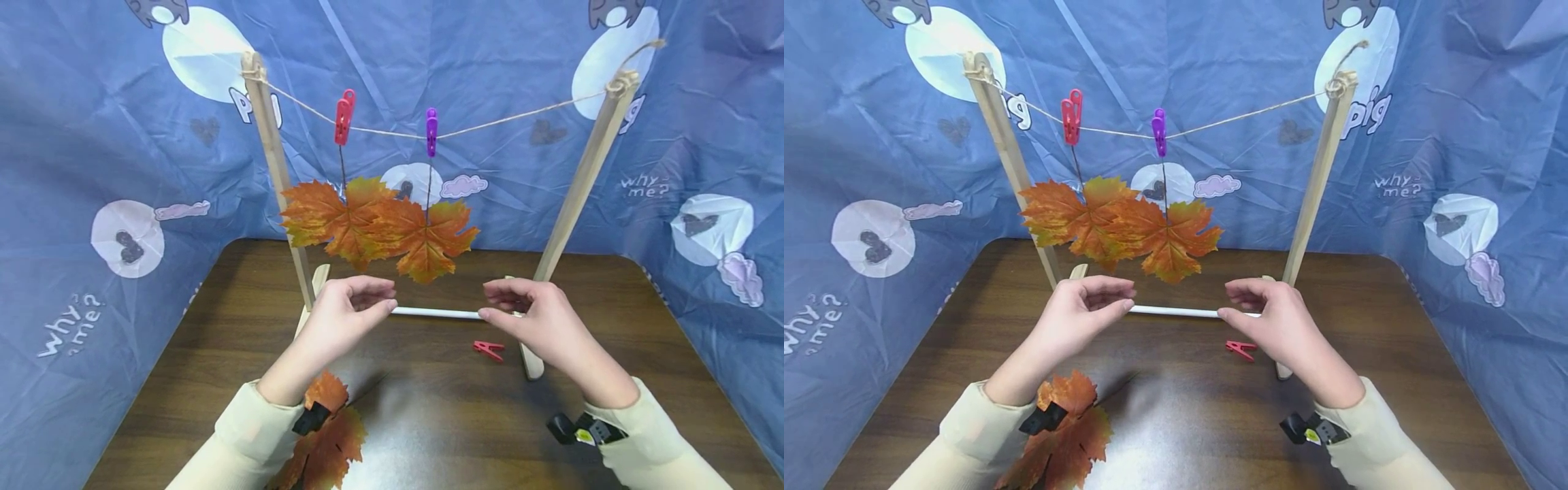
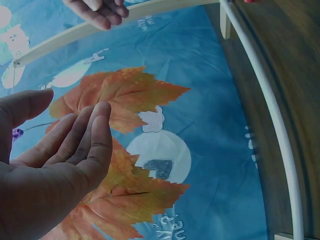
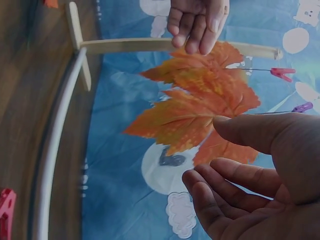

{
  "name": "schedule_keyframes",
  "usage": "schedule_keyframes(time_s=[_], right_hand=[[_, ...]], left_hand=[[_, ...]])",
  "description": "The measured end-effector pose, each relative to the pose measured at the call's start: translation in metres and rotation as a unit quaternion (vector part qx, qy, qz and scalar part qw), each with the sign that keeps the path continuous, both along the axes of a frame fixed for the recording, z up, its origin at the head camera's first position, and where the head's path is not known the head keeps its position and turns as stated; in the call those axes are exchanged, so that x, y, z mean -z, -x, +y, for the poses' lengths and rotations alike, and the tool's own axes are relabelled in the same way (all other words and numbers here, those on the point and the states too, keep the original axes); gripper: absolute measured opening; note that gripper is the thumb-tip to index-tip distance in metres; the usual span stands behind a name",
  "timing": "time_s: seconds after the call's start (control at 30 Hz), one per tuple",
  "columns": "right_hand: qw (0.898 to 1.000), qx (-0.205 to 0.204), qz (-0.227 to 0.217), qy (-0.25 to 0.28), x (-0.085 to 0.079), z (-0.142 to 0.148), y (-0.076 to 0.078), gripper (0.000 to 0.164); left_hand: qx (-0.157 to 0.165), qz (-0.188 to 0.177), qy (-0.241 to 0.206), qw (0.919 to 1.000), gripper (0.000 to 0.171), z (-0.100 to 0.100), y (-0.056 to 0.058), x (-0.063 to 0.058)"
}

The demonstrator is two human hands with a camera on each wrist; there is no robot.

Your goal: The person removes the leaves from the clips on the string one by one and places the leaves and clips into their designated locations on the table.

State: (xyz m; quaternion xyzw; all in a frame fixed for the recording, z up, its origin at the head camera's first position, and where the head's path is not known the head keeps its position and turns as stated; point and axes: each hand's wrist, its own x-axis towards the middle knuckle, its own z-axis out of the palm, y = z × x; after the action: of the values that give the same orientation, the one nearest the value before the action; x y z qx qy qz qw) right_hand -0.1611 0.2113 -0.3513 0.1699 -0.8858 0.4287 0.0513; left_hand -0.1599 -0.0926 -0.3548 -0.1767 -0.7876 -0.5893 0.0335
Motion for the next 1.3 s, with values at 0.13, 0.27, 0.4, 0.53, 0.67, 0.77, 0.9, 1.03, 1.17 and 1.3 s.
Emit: schedule_keyframes(time_s=[0.13, 0.27, 0.4, 0.53, 0.67, 0.77, 0.9, 1.03, 1.17, 1.3], right_hand=[[1.0, -0.003, 0.01, 0.002, -0.008, -0.004, 0.002, 0.03], [1.0, -0.005, 0.018, 0.006, -0.016, -0.006, 0.002, 0.029], [1.0, -0.006, 0.023, 0.006, -0.022, -0.007, 0.001, 0.029], [1.0, -0.011, 0.027, 0.013, -0.026, -0.007, 0.002, 0.029], [0.999, -0.014, 0.03, 0.022, -0.032, -0.008, 0.002, 0.029], [0.999, -0.014, 0.033, 0.025, -0.036, -0.008, 0.003, 0.028], [0.999, -0.013, 0.036, 0.024, -0.042, -0.009, 0.004, 0.03], [0.999, -0.011, 0.039, 0.022, -0.049, -0.01, 0.004, 0.032], [0.999, -0.009, 0.041, 0.022, -0.055, -0.011, 0.006, 0.033], [0.999, -0.013, 0.041, 0.025, -0.061, -0.012, 0.008, 0.033]], left_hand=[[0.0, 0.001, -0.007, 1.0, 0.024, 0.0, 0.0, -0.004], [0.002, -0.001, -0.013, 0.9999, 0.025, 0.0, 0.0, -0.007], [0.004, 0.002, -0.015, 0.9999, 0.025, 0.0, -0.001, -0.01], [0.006, 0.003, -0.018, 0.9998, 0.025, 0.0, -0.001, -0.015], [0.008, 0.004, -0.019, 0.9998, 0.025, 0.0, 0.0, -0.017], [0.007, 0.01, -0.017, 0.9998, 0.024, 0.001, 0.001, -0.019], [-0.002, 0.027, -0.011, 0.9996, 0.023, 0.001, 0.002, -0.023], [-0.01, 0.034, -0.005, 0.9993, 0.023, 0.001, 0.003, -0.028], [-0.013, 0.034, 0.001, 0.9993, 0.024, 0.0, 0.004, -0.033], [-0.016, 0.041, 0.005, 0.999, 0.024, 0.0, 0.007, -0.036]])
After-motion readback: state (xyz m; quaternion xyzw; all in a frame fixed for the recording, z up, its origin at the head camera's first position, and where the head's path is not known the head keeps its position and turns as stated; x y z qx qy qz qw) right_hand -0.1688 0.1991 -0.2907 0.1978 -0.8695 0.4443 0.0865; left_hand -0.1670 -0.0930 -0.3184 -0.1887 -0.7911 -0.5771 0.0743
